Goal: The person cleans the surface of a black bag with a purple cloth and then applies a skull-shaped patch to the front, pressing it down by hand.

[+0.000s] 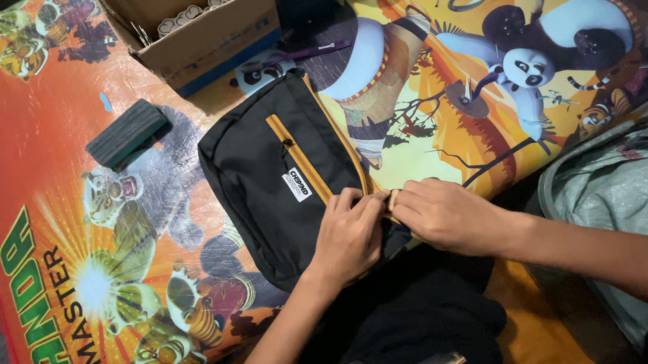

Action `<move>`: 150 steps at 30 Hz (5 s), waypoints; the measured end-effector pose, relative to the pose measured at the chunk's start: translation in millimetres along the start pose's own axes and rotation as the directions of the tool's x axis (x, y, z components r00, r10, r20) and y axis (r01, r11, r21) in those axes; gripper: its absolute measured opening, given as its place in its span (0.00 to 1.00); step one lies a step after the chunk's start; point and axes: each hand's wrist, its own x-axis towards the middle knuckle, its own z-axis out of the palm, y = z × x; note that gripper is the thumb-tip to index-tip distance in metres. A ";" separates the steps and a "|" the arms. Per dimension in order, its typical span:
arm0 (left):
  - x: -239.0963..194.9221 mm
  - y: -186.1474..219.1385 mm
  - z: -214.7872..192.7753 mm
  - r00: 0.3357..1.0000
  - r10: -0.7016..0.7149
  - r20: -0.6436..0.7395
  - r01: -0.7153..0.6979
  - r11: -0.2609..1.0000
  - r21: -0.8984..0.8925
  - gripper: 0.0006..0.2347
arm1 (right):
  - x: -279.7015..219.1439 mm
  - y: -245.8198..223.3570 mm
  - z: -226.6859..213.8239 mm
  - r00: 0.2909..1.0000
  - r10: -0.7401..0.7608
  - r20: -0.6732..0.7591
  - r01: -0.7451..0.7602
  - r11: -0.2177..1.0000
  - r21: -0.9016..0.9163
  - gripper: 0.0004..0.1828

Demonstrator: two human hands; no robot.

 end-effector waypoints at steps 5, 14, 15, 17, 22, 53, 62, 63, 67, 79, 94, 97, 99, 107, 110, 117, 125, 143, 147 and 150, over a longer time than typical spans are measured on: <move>-4.7 -3.9 5.8 1.000 -0.002 0.023 0.002 1.000 0.017 0.07 | 0.2 -3.7 -1.7 0.999 0.016 0.034 -0.012 0.995 -0.101 0.09; -10.0 -8.5 13.5 1.000 0.004 0.005 -0.004 0.999 0.038 0.05 | 18.1 11.1 -21.7 0.958 0.232 0.171 -0.283 0.864 0.416 0.03; -11.4 -8.6 15.4 1.000 0.004 -0.009 -0.004 0.999 0.040 0.05 | 16.5 9.2 -19.2 0.948 0.278 0.155 -0.318 0.842 0.436 0.03; -7.8 -6.0 12.0 1.000 0.010 -0.010 -0.010 0.999 0.048 0.04 | 14.7 3.6 -17.3 0.935 0.335 0.118 -0.350 0.813 0.465 0.03; -5.9 -4.5 9.2 1.000 0.022 -0.002 -0.022 0.997 0.077 0.06 | 11.8 -8.1 -16.5 0.896 0.434 0.087 -0.409 0.736 0.540 0.07; -4.1 -2.5 5.8 0.999 -0.009 0.035 0.008 1.000 0.030 0.07 | 1.4 6.0 -2.1 0.827 0.519 0.215 -0.541 0.634 0.552 0.02; 6.2 7.1 -6.6 0.997 0.023 0.078 -0.027 0.998 0.054 0.11 | 10.5 18.5 -35.4 0.869 0.466 0.165 -0.482 0.725 0.493 0.06; 5.1 6.3 -5.3 0.996 0.020 0.089 -0.026 0.997 0.070 0.10 | 9.3 19.8 -37.0 0.879 0.450 0.158 -0.468 0.749 0.469 0.07; 10.1 9.4 -9.9 0.996 0.043 0.077 -0.049 0.996 0.069 0.10 | 0.0 20.5 -32.2 0.896 0.421 0.142 -0.441 0.805 0.397 0.06; 51.6 -20.0 -41.2 0.931 -0.033 0.363 0.046 0.999 -0.028 0.17 | 15.9 81.5 -27.2 0.862 0.475 0.178 -0.505 0.766 0.397 0.10; 101.2 -144.4 -20.0 0.934 -0.253 0.252 0.216 0.962 0.167 0.12 | 14.6 295.1 34.1 0.293 0.946 -0.136 -0.948 0.306 0.084 0.12; 105.1 -144.2 -20.2 0.937 -0.242 0.251 0.206 0.965 0.159 0.10 | 32.0 294.6 33.2 0.227 0.965 -0.131 -0.963 0.242 0.117 0.18; 102.7 -148.1 -18.8 0.931 -0.260 0.255 0.229 0.962 0.147 0.11 | 35.9 307.4 46.3 0.265 0.959 -0.099 -0.964 0.266 0.002 0.20; 104.7 -152.0 -24.1 0.926 -0.329 0.186 0.347 0.935 -0.071 0.08 | 51.3 282.8 -15.9 0.471 0.882 -0.002 -0.827 0.442 0.348 0.20; 106.3 -150.8 -23.6 0.929 -0.346 0.128 0.364 0.918 -0.158 0.07 | 51.8 294.2 -37.0 0.609 0.754 -0.246 -0.645 0.652 0.398 0.17; 91.2 -155.9 -23.0 0.805 -0.565 -0.179 0.329 0.677 -0.658 0.06 | 129.1 258.7 -102.1 0.630 0.625 -0.461 -0.270 0.733 0.624 0.13; 68.7 -178.7 -1.8 0.594 -0.721 -0.357 0.161 0.542 -0.825 0.16 | 268.1 232.3 -78.4 0.815 0.539 -0.213 -0.355 0.755 0.552 0.10; 77.0 -193.0 6.4 0.565 -0.779 -0.273 0.244 0.473 -0.847 0.19 | 416.8 243.2 68.0 0.750 0.491 0.443 -0.518 0.853 -0.070 0.33; 79.3 -190.0 2.2 0.583 -0.770 -0.261 0.260 0.481 -0.837 0.18 | 407.8 226.4 30.6 0.738 0.491 0.463 -0.512 0.854 -0.089 0.21; 78.7 -192.6 1.8 0.591 -0.763 -0.262 0.276 0.496 -0.823 0.18 | 404.7 252.8 53.9 0.686 0.550 0.476 -0.551 0.820 -0.152 0.32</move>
